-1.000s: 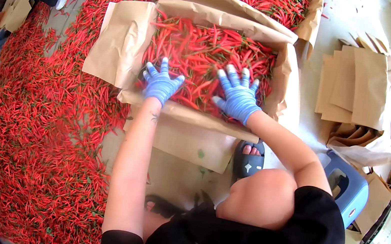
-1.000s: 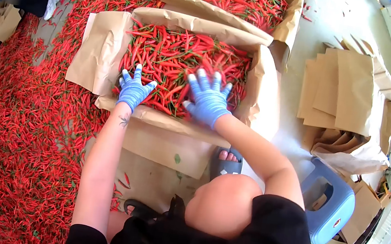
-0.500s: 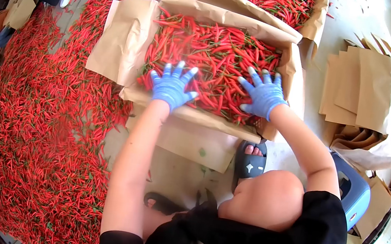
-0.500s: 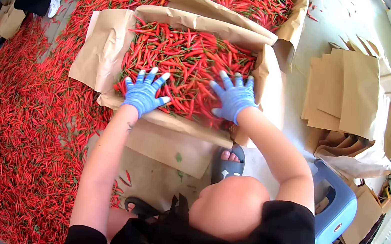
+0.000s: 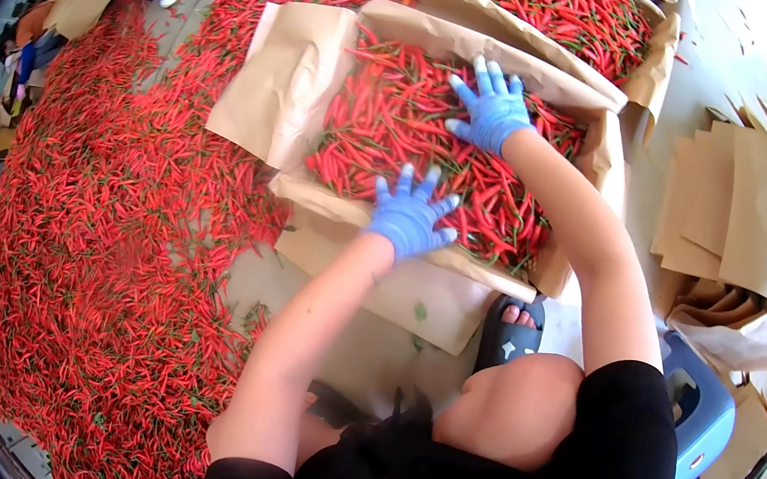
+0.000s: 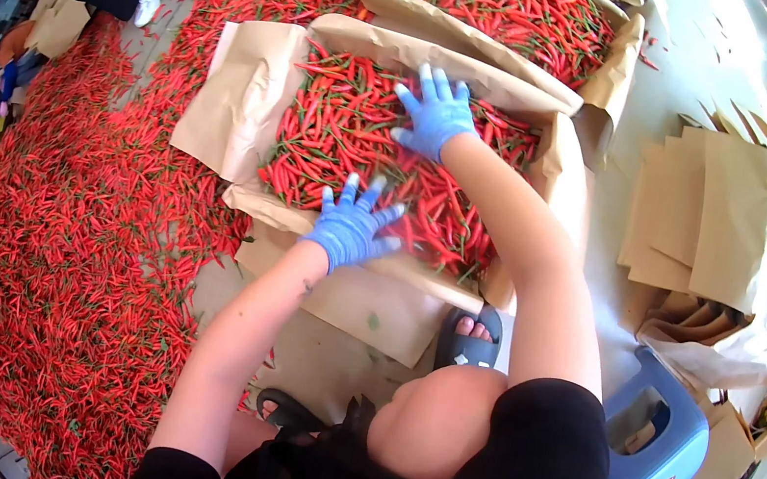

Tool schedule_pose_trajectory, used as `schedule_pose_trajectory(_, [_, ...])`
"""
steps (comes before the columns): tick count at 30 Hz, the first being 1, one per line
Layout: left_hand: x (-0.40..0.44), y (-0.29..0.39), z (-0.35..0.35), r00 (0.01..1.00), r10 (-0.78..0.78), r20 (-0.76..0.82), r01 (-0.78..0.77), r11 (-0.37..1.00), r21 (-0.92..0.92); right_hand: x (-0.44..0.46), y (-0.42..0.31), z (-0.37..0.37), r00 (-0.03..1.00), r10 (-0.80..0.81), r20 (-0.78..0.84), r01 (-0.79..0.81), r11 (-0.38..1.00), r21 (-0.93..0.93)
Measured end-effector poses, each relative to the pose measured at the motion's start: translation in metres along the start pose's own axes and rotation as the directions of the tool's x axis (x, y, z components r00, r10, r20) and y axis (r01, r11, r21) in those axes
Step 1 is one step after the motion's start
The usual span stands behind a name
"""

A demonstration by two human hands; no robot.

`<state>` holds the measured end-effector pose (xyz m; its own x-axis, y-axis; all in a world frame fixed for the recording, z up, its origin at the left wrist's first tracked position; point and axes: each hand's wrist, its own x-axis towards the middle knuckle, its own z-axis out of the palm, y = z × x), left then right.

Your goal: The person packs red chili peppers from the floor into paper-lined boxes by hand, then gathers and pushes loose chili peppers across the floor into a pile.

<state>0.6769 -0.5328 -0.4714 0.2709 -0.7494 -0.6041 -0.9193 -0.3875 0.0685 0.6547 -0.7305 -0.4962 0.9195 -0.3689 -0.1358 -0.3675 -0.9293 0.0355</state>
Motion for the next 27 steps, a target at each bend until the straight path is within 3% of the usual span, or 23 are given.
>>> schedule_pose_trajectory(1, [-0.006, -0.003, -0.001, 0.998, 0.047, 0.052, -0.044, 0.998, -0.052, -0.005, -0.006, -0.004, 0.999, -0.027, 0.017, 0.028, 0.999, -0.025])
schedule_pose_trajectory(2, [-0.013, -0.006, -0.001, 0.991, 0.095, 0.096, -0.084, 0.990, -0.112, -0.005, -0.009, -0.009, 0.982, 0.003, 0.189, 0.002, 1.000, -0.024])
schedule_pose_trajectory(4, [-0.031, -0.012, 0.009, 0.986, 0.139, -0.087, -0.147, 0.984, -0.097, -0.006, -0.024, -0.059, 0.881, 0.105, 0.461, -0.053, 0.991, -0.126])
schedule_pose_trajectory(5, [-0.038, -0.016, 0.018, 0.950, 0.167, -0.265, -0.195, 0.977, -0.083, 0.012, -0.025, -0.067, 0.887, 0.083, 0.454, -0.025, 0.991, -0.132])
schedule_pose_trajectory(6, [-0.042, -0.020, 0.030, 0.954, 0.140, -0.265, -0.172, 0.980, -0.099, 0.037, -0.026, -0.071, 0.820, 0.018, 0.572, 0.030, 0.997, -0.075])
schedule_pose_trajectory(7, [-0.044, -0.025, 0.041, 0.892, 0.184, -0.413, -0.252, 0.961, -0.116, 0.054, -0.033, -0.075, 0.738, -0.049, 0.673, 0.079, 0.997, -0.014])
schedule_pose_trajectory(8, [-0.046, -0.030, 0.051, 0.802, 0.216, -0.557, -0.329, 0.938, -0.110, 0.064, -0.044, -0.078, 0.854, -0.094, 0.513, 0.057, 0.995, 0.087])
schedule_pose_trajectory(9, [-0.059, -0.032, 0.047, 0.724, 0.201, -0.660, -0.369, 0.921, -0.123, 0.080, -0.053, -0.066, 0.926, -0.166, 0.339, 0.143, 0.985, 0.092])
schedule_pose_trajectory(10, [-0.074, -0.035, 0.052, 0.724, 0.174, -0.668, -0.337, 0.934, -0.121, 0.098, -0.063, -0.043, 0.960, -0.240, 0.148, 0.229, 0.970, 0.086])
schedule_pose_trajectory(12, [-0.102, -0.055, 0.057, 0.718, 0.276, -0.639, -0.425, 0.901, -0.089, 0.117, -0.074, -0.015, 0.883, -0.453, -0.128, 0.427, 0.885, -0.186])
schedule_pose_trajectory(14, [-0.148, -0.074, 0.042, 0.802, 0.264, -0.535, -0.359, 0.930, -0.080, 0.129, -0.075, -0.003, 0.923, -0.377, -0.074, 0.373, 0.926, -0.058])
schedule_pose_trajectory(16, [-0.199, -0.097, 0.046, 0.894, 0.152, -0.421, -0.238, 0.958, -0.159, 0.137, -0.072, 0.000, 0.956, -0.289, 0.050, 0.292, 0.954, -0.062])
schedule_pose_trajectory(18, [-0.251, -0.112, 0.067, 0.884, -0.057, -0.464, -0.091, 0.952, -0.291, 0.138, -0.081, -0.023, 0.953, -0.278, 0.120, 0.288, 0.955, -0.075])
schedule_pose_trajectory(20, [-0.296, -0.123, 0.101, 0.846, -0.197, -0.495, 0.045, 0.953, -0.301, 0.134, -0.092, -0.059, 0.952, -0.244, 0.184, 0.263, 0.961, -0.085])
schedule_pose_trajectory(21, [-0.312, -0.126, 0.116, 0.838, -0.197, -0.509, 0.040, 0.953, -0.302, 0.134, -0.102, -0.084, 0.918, -0.183, 0.351, 0.234, 0.966, -0.109])
schedule_pose_trajectory(22, [-0.326, -0.128, 0.128, 0.833, -0.295, -0.468, 0.122, 0.923, -0.364, 0.133, -0.109, -0.099, 0.855, -0.108, 0.507, 0.204, 0.969, -0.139])
schedule_pose_trajectory(23, [-0.333, -0.130, 0.140, 0.822, -0.388, -0.418, 0.202, 0.883, -0.423, 0.127, -0.112, -0.102, 0.897, -0.158, 0.412, 0.242, 0.957, -0.161])
schedule_pose_trajectory(25, [-0.327, -0.130, 0.141, 0.808, -0.442, -0.388, 0.197, 0.825, -0.530, 0.097, -0.138, -0.122, 0.927, -0.223, 0.301, 0.263, 0.959, -0.100])
schedule_pose_trajectory(26, [-0.320, -0.131, 0.139, 0.797, -0.496, -0.345, 0.199, 0.755, -0.625, 0.076, -0.151, -0.127, 0.919, -0.323, 0.226, 0.332, 0.943, -0.003])
schedule_pose_trajectory(27, [-0.307, -0.133, 0.142, 0.793, -0.475, -0.382, 0.190, 0.788, -0.586, 0.051, -0.163, -0.129, 0.892, -0.426, 0.150, 0.410, 0.903, 0.125])
